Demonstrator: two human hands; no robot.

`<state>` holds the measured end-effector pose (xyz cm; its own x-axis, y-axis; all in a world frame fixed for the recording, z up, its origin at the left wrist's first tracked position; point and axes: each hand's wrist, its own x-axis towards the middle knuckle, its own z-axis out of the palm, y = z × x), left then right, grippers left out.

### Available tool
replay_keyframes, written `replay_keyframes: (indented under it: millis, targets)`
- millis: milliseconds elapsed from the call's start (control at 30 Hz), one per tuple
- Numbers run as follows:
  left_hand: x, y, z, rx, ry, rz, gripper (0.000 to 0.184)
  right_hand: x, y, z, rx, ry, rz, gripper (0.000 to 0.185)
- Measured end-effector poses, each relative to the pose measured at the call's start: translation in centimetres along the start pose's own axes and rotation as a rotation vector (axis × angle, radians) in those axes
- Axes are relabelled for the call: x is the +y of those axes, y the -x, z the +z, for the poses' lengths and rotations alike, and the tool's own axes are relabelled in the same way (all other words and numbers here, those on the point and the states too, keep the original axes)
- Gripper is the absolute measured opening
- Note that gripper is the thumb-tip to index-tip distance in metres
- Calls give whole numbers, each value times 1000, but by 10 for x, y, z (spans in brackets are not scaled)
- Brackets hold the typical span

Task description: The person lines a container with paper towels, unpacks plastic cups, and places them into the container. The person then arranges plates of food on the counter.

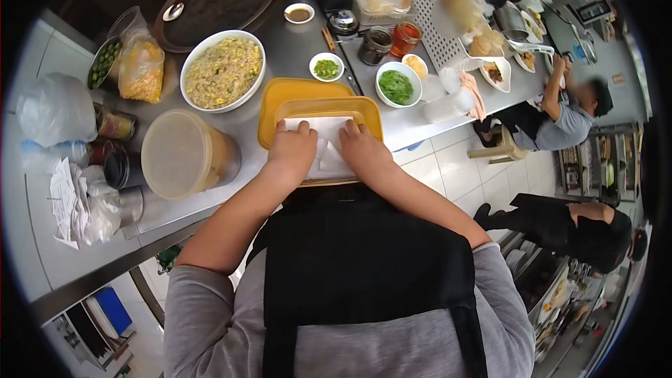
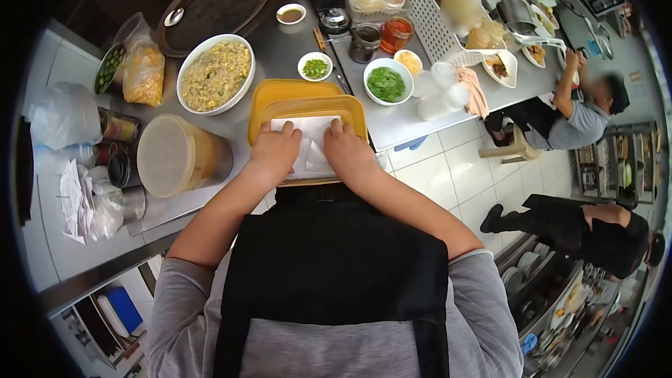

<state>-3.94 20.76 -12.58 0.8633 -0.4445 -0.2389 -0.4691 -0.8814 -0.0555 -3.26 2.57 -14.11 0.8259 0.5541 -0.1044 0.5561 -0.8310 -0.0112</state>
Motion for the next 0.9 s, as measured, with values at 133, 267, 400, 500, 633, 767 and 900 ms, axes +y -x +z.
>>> replay_keyframes:
  millis: [133,267,400,500,633,767,900]
  targets:
    - [0,-2,0,-53,0,-2,63,1,-4,0,74,59,11,35]
    - [-4,-5,-1,-36,0,19,64,6,-13,-4,74,70,0,27]
    - [-7,-2,2,-44,64,39,78,3,-21,-13,-46,100,58,23]
    - [-7,0,-1,8,60,7,87,4,-25,-22,-41,139,120,21]
    - [-1,2,-10,-67,43,-119,93,11,-20,-40,99,100,105,19]
    - [-6,0,-2,-167,177,-199,97,18,-16,-41,154,-12,-10,18]
    - [-21,12,-36,-28,484,44,94,18,-16,-48,88,-140,10,19]
